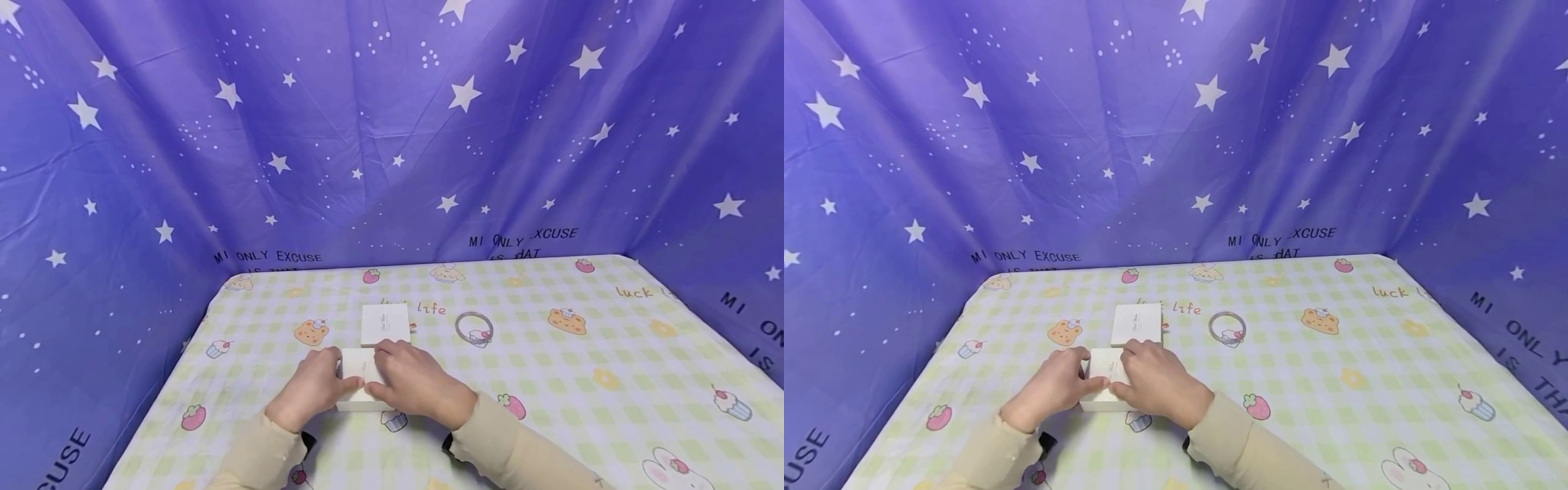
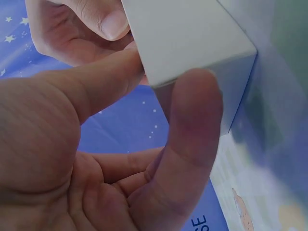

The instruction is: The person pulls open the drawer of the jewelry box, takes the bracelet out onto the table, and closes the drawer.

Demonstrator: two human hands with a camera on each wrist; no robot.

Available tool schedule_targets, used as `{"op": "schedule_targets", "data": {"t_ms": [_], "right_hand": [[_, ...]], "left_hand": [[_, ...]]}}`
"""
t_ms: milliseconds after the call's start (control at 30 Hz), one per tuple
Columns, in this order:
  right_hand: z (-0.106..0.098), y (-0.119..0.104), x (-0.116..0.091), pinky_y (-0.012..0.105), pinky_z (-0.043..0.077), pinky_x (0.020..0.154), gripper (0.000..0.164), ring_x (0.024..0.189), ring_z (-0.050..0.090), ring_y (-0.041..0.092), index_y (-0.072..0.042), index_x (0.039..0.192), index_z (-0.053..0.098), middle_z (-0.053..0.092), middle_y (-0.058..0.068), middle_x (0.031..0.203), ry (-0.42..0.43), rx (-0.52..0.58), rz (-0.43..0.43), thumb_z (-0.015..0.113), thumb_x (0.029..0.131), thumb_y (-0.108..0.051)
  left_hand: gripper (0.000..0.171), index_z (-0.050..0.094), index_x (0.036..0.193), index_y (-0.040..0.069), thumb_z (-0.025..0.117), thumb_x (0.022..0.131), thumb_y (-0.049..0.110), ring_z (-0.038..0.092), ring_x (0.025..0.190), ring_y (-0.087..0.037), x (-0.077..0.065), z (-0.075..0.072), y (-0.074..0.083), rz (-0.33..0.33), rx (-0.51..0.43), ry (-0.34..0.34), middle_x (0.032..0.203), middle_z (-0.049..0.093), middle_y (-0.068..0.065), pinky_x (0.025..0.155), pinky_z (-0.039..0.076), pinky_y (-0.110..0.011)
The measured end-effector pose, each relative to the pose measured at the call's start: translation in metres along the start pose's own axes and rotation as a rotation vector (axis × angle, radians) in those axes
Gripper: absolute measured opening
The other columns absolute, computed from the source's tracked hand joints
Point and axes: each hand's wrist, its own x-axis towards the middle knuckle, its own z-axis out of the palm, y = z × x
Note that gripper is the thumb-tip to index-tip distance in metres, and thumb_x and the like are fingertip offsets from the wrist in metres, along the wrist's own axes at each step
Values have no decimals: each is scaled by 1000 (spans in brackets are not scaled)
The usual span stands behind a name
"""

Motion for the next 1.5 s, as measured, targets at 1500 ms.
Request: {"op": "schedule_targets", "data": {"t_ms": [1500], "right_hand": [[-8, 16, -21, 35, 51, 76, 32, 94, 59, 20, -8, 96, 66, 59, 4, 118, 20, 9, 15, 66, 88, -39]], "left_hand": [[30, 56, 79, 7, 76, 81, 29, 46, 47, -8, 2, 21, 7, 118, -59, 42, 59, 51, 4, 44, 39, -25]]}}
